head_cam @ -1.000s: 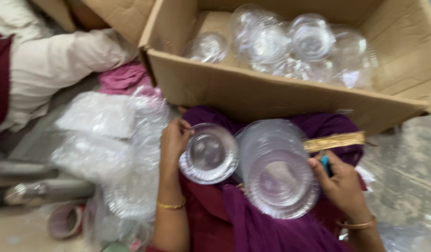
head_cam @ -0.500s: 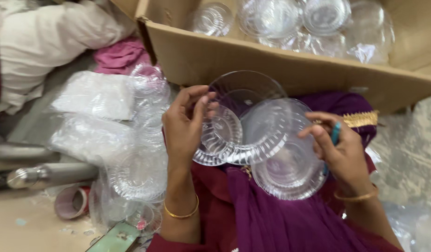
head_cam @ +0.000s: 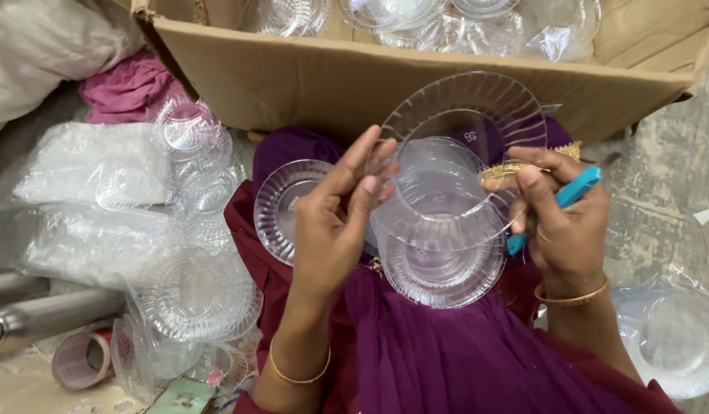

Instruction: The person sits on the floor and uses a small blue utility knife to trim the edges of clear plastic plates. They pick up plates from a cardboard box, trim the rim, and place the finished plates into a stack on their lap.

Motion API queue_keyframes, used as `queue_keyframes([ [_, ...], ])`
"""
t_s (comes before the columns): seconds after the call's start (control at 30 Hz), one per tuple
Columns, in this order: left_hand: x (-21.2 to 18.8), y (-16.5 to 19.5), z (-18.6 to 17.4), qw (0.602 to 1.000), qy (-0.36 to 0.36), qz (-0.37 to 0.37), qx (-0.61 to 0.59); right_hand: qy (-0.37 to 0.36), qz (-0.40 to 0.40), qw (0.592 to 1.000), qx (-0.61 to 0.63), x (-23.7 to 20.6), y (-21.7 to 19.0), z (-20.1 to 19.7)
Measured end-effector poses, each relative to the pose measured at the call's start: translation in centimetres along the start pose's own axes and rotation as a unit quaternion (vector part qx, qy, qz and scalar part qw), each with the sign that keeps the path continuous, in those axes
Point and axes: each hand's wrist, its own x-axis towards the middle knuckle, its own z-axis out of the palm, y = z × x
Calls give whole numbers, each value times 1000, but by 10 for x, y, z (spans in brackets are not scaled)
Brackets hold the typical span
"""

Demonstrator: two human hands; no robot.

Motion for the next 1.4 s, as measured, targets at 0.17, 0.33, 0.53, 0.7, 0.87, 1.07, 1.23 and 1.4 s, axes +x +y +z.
queue_keyframes([
  [0.17,1,-10,7,999,-1,-27,-26,29,-6,1000,-2,-6,-6,-6],
  [0.33,0,-18,4,998,3,-46,-41,18,-18,999,-22,-12,-10,-14],
  [0.53,-7,-19,41,985,-85,21,-151,29,18,996,85,-11,1,-5],
  [0.7,-13,-33,69,958,-29,-30,-284,-8,4,1000,15,-15,11,-8],
  [0.87,-9,-36,60,951,26,-100,-292,-58,-52,997,-28,-17,27,-36],
  [1.07,-9,-25,69,944,6,-109,-312,-54,-139,959,-240,-30,47,-56],
  [1.23,-12,-19,74,944,-12,-99,-314,-52,-161,956,-238,-27,44,-51],
  [1.4,-14,-14,78,945,-33,-99,-310,-46,-209,946,-242,-21,32,-47],
])
